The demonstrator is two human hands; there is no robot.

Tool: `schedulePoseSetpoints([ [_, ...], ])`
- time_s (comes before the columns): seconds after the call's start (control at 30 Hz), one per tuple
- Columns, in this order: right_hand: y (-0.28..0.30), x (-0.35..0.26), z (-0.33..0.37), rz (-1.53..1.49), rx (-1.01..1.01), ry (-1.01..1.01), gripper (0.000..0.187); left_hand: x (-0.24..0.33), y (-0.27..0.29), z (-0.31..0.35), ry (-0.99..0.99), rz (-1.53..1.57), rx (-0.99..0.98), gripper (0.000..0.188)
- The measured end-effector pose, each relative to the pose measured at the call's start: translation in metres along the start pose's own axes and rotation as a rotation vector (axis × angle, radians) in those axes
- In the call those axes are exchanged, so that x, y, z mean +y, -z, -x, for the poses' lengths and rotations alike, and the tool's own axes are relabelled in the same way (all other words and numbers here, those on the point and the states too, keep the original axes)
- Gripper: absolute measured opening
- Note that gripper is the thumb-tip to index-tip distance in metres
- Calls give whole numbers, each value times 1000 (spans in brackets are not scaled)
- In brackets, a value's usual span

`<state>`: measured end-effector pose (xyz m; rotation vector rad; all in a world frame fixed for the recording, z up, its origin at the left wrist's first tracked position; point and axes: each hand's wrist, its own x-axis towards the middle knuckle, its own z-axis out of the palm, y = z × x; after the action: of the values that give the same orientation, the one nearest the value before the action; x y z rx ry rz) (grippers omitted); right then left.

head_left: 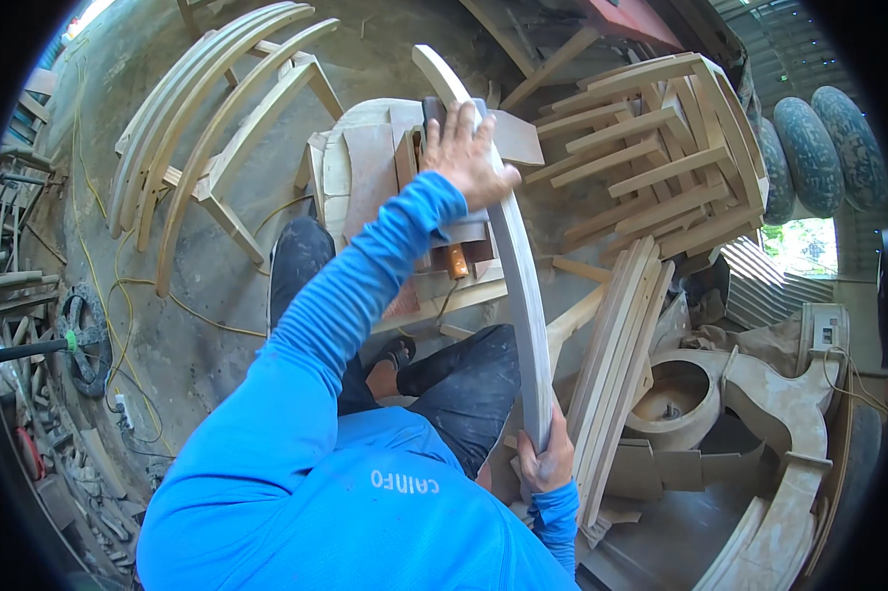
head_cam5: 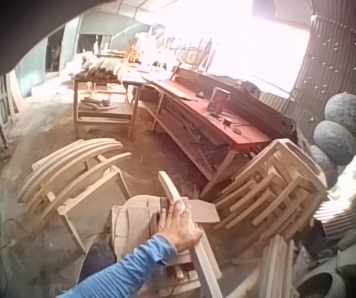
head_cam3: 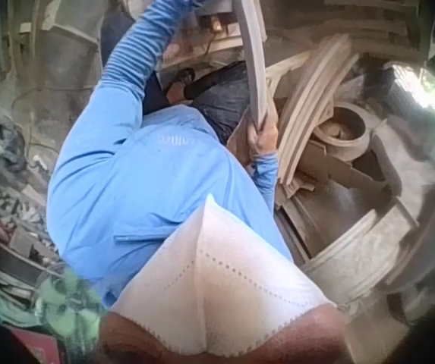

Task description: Sanding curved wooden chair components using a belt sander.

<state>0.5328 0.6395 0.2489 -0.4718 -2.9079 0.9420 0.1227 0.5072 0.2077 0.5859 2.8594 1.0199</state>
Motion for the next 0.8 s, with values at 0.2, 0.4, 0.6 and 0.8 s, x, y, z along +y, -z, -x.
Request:
schedulePoseSetpoints([
  [0.2, -4, -11, -37, 30, -26, 79, 57, -43, 3, -64, 36, 29, -50, 90],
  [0.4, -9, -46, -109, 98, -25, 105, 54, -99, 2, -138, 158, 69, -63, 90],
  [0.6, -17, -58, -156, 215, 7, 133, 48, -160, -17, -215, 201, 92, -30, 88],
  [0.8, -43, -71, -226, 267, 38, 154, 46, -197, -48, -290, 184, 140, 75, 84],
])
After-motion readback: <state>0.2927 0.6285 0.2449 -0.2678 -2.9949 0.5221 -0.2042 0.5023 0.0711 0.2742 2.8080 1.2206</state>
